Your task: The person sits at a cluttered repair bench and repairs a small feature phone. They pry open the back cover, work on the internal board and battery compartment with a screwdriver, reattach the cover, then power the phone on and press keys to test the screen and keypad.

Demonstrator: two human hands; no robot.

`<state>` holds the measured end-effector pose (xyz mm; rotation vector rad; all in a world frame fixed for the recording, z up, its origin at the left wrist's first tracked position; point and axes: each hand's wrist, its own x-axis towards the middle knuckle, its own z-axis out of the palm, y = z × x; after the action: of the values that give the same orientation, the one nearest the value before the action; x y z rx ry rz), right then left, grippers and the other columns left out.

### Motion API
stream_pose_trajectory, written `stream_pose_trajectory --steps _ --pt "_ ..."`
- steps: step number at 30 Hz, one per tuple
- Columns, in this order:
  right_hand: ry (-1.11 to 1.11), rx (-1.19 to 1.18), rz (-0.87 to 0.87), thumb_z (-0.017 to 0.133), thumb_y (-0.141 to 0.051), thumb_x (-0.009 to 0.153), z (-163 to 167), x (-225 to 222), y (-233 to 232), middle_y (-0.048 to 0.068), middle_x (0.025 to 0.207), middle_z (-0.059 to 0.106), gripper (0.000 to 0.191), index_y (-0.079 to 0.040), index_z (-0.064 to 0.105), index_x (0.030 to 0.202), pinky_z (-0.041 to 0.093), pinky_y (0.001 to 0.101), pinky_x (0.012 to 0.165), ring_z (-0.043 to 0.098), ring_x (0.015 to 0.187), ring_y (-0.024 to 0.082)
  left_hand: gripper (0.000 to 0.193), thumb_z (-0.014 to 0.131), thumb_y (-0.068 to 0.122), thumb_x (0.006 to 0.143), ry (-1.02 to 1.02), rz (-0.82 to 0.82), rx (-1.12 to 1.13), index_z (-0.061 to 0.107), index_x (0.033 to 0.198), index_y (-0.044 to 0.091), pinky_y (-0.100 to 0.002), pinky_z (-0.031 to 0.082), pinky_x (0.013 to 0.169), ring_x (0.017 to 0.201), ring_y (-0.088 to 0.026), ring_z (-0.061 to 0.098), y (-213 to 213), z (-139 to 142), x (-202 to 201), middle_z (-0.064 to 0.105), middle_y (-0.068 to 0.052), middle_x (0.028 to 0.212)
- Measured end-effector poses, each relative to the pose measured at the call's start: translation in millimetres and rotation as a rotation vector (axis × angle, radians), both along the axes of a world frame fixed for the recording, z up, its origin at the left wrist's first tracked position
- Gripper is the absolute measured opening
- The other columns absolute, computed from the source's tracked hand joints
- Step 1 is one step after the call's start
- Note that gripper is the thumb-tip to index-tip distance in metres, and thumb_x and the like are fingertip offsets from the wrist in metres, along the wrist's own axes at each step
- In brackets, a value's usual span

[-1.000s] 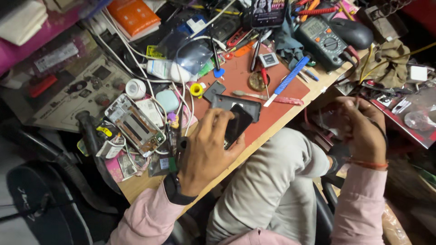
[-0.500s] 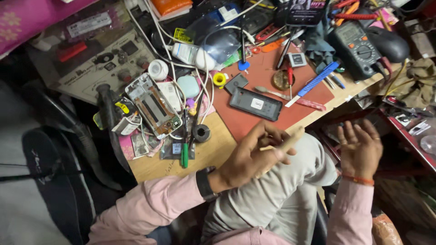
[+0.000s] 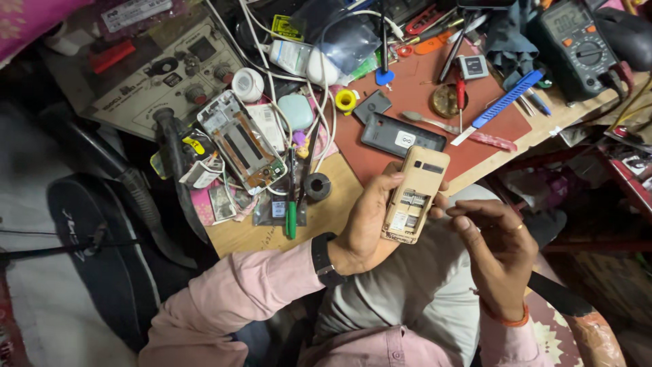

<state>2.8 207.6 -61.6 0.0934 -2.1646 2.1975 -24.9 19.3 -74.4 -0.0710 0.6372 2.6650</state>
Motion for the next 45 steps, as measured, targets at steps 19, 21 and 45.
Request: stream_pose_trajectory --steps 19,21,45 --pt "0.67 1.061 0.046 0.091 -0.041 0.08 26 -158 -101 0.017 0.096 0.069 0.073 0.001 0.056 0.127 0.05 0.0487 0.072 0.066 0.087 0.038 0.031 0.061 0.014 0.11 0.575 -0.102 -0.183 0.038 0.129 0.006 -0.033 0.041 0.113 0.124 -0.014 0.051 12 23 21 0.048 -0.01 0.133" --pt "0.731 1.085 -0.015 0.091 -0.044 0.076 24 -157 -107 0.019 0.096 0.068 0.089 0.003 0.048 0.139 0.05 0.0471 0.071 0.066 0.087 0.037 0.034 0.061 0.016 0.11 0.609 -0.044 -0.23 0.037 0.133 0.007 -0.032 0.039 0.115 0.126 -0.013 0.05 14 23 23 0.047 -0.01 0.135" --pt "-0.376 -0.914 0.33 0.05 -0.017 0.117 34 -73 8 0.023 0.119 0.067 0.03 0.009 0.059 0.127 0.059 0.0351 0.09 0.07 0.109 0.034 0.048 0.069 -0.001 0.101 0.423 0.335 -0.557 0.043 0.141 0.005 -0.029 0.056 0.098 0.109 -0.014 0.064 7 38 6 0.062 -0.008 0.123"
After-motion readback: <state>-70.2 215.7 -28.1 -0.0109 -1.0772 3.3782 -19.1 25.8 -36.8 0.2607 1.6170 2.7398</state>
